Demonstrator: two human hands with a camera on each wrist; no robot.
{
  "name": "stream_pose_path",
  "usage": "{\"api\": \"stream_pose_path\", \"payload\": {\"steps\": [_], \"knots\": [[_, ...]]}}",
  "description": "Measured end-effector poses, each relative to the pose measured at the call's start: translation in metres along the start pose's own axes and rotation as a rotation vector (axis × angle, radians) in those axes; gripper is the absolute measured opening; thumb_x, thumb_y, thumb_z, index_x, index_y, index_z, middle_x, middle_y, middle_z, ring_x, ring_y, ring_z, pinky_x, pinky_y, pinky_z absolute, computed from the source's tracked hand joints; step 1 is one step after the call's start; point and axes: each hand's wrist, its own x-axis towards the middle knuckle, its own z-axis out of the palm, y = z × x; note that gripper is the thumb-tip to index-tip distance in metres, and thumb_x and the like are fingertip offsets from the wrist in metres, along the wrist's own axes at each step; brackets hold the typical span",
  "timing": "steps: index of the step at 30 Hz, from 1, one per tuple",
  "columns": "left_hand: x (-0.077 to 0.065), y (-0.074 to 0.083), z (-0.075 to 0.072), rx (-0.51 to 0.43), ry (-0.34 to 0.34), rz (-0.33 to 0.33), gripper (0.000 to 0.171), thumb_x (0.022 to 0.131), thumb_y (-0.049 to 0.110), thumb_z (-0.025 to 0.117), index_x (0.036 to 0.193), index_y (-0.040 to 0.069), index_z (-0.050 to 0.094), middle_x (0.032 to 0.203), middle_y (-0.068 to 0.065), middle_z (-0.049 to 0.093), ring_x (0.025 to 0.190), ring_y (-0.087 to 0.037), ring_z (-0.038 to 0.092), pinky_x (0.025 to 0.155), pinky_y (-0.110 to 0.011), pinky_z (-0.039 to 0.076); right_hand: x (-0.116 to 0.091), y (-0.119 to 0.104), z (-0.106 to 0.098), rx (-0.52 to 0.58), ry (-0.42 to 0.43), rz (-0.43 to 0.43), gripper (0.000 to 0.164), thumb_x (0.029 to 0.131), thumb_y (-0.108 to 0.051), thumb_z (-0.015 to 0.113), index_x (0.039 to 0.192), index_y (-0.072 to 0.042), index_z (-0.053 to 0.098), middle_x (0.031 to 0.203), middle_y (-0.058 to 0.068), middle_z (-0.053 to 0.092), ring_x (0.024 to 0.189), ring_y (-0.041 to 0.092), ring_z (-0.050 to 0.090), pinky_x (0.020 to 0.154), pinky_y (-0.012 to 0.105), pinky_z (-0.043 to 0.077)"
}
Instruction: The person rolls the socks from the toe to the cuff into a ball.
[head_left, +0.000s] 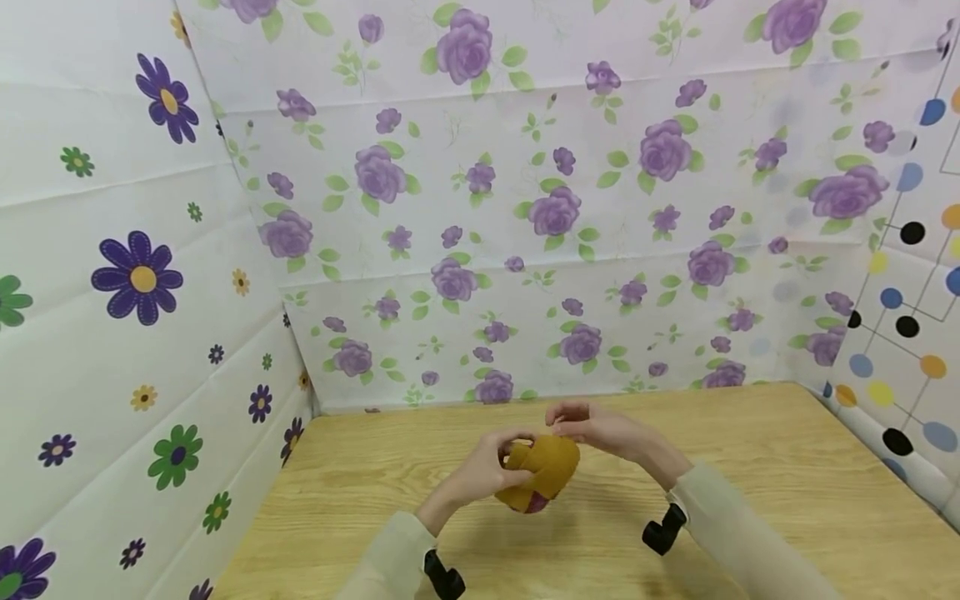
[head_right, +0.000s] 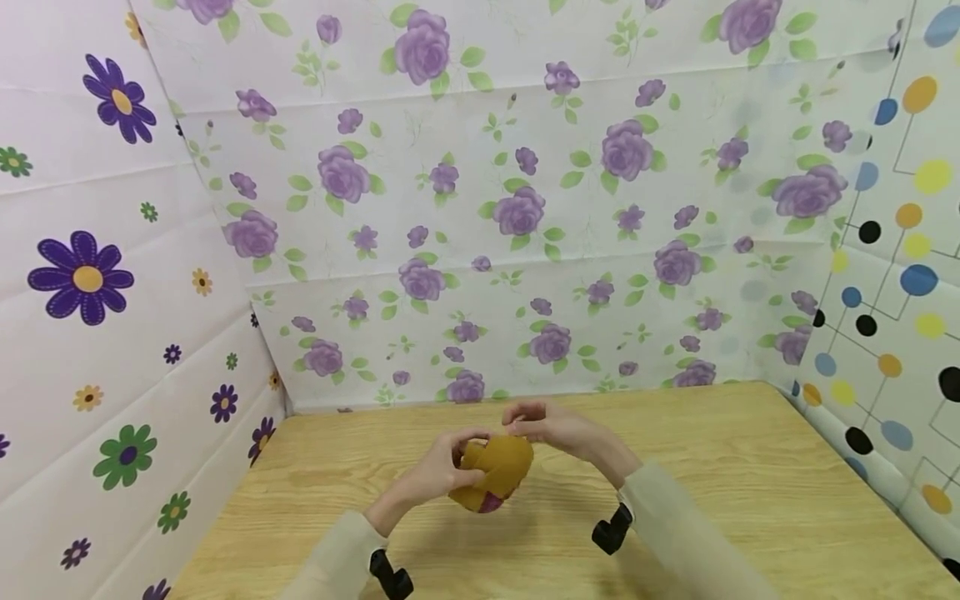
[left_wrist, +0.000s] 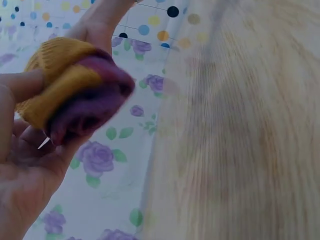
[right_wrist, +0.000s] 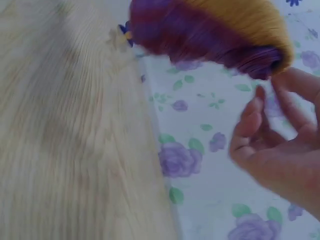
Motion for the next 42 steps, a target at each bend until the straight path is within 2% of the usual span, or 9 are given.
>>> {"api": "stream_pose_path", "payload": {"steps": [5, 10, 16, 19, 23, 28, 35, 39, 42], "knots": [[0.000, -0.006, -0.003, -0.374, 0.022, -0.018, 0.050, 0.092, 0.009, 0.062, 0.135, -0.010, 0.045, 0.108, -0.008, 0.065, 0.090, -0.011, 0.064, 0.075, -0.023, 0.055, -0.005, -0.012, 0.000, -0.272, 0.089, -0.165, 0.023, 0.099, -0.019, 0.056, 0.117, -0.009, 0.067, 0.124, 0.014, 0.061, 0.104, 0.018, 0.063, 0.088, 0.034, 0.053], [0.001, -0.010, 0.001, -0.600, 0.027, 0.024, 0.050, 0.092, 0.010, 0.062, 0.132, -0.014, 0.045, 0.100, 0.002, 0.066, 0.087, -0.010, 0.066, 0.072, -0.023, 0.056, -0.003, -0.021, 0.001, -0.464, 0.105, -0.236, 0.014, 0.096, -0.016, 0.059, 0.106, -0.011, 0.067, 0.110, 0.010, 0.065, 0.093, 0.013, 0.064, 0.078, 0.031, 0.055], [0.009, -0.006, 0.010, -0.756, 0.083, -0.036, 0.016, 0.093, 0.007, 0.053, 0.106, 0.007, 0.062, 0.092, 0.004, 0.065, 0.076, -0.006, 0.065, 0.067, -0.019, 0.055, -0.002, -0.019, -0.006, -0.464, 0.117, -0.320, 0.012, 0.102, -0.012, 0.046, 0.097, -0.009, 0.056, 0.095, 0.005, 0.056, 0.074, 0.008, 0.048, 0.066, 0.029, 0.044], [0.015, 0.003, 0.010, -0.830, 0.178, -0.142, 0.012, 0.094, 0.008, 0.050, 0.102, 0.008, 0.060, 0.090, 0.004, 0.064, 0.074, -0.004, 0.065, 0.066, -0.017, 0.054, -0.005, -0.011, -0.013, -0.313, 0.141, -0.333, 0.015, 0.105, -0.009, 0.036, 0.097, -0.003, 0.048, 0.083, 0.007, 0.046, 0.064, 0.015, 0.037, 0.060, 0.030, 0.037], [0.022, 0.011, 0.007, -1.048, 0.361, -0.251, 0.027, 0.095, 0.006, 0.050, 0.121, -0.001, 0.048, 0.099, -0.003, 0.061, 0.083, -0.010, 0.065, 0.072, -0.020, 0.055, -0.010, -0.005, -0.014, -0.265, 0.154, -0.296, 0.016, 0.106, -0.010, 0.034, 0.096, 0.000, 0.042, 0.069, 0.008, 0.030, 0.055, 0.020, 0.022, 0.052, 0.036, 0.027], [0.032, 0.015, 0.005, -1.332, 0.529, -0.241, 0.040, 0.095, 0.002, 0.053, 0.131, -0.001, 0.036, 0.114, -0.012, 0.051, 0.090, -0.017, 0.066, 0.082, -0.025, 0.056, -0.013, -0.001, 0.003, -0.385, 0.236, -0.193, 0.015, 0.102, -0.020, 0.050, 0.108, -0.009, 0.057, 0.072, 0.004, 0.048, 0.054, 0.011, 0.032, 0.050, 0.033, 0.034], [0.049, 0.020, 0.007, -1.437, 0.700, -0.181, 0.024, 0.095, 0.002, 0.055, 0.116, 0.001, 0.045, 0.096, -0.008, 0.062, 0.081, -0.014, 0.066, 0.075, -0.023, 0.056, -0.007, 0.007, 0.034, -0.715, 0.382, -0.362, 0.013, 0.088, -0.025, 0.071, 0.096, -0.027, 0.062, 0.078, 0.000, 0.054, 0.071, 0.004, 0.045, 0.063, 0.027, 0.041], [0.059, 0.024, 0.013, -1.461, 0.736, -0.136, 0.023, 0.096, 0.005, 0.054, 0.115, 0.003, 0.041, 0.096, -0.005, 0.058, 0.082, -0.012, 0.062, 0.075, -0.021, 0.054, 0.002, 0.007, 0.046, -0.883, 0.491, -0.559, 0.022, 0.079, -0.018, 0.079, 0.093, -0.022, 0.062, 0.094, -0.006, 0.063, 0.099, 0.012, 0.055, 0.082, 0.034, 0.047], [0.065, 0.027, 0.017, -1.480, 0.725, -0.119, 0.022, 0.098, 0.010, 0.054, 0.114, 0.004, 0.040, 0.099, -0.004, 0.056, 0.084, -0.010, 0.061, 0.077, -0.019, 0.053, 0.010, 0.006, 0.049, -0.987, 0.599, -0.653, 0.032, 0.072, -0.016, 0.085, 0.088, -0.015, 0.058, 0.087, -0.005, 0.059, 0.093, 0.012, 0.052, 0.078, 0.030, 0.044]]}}
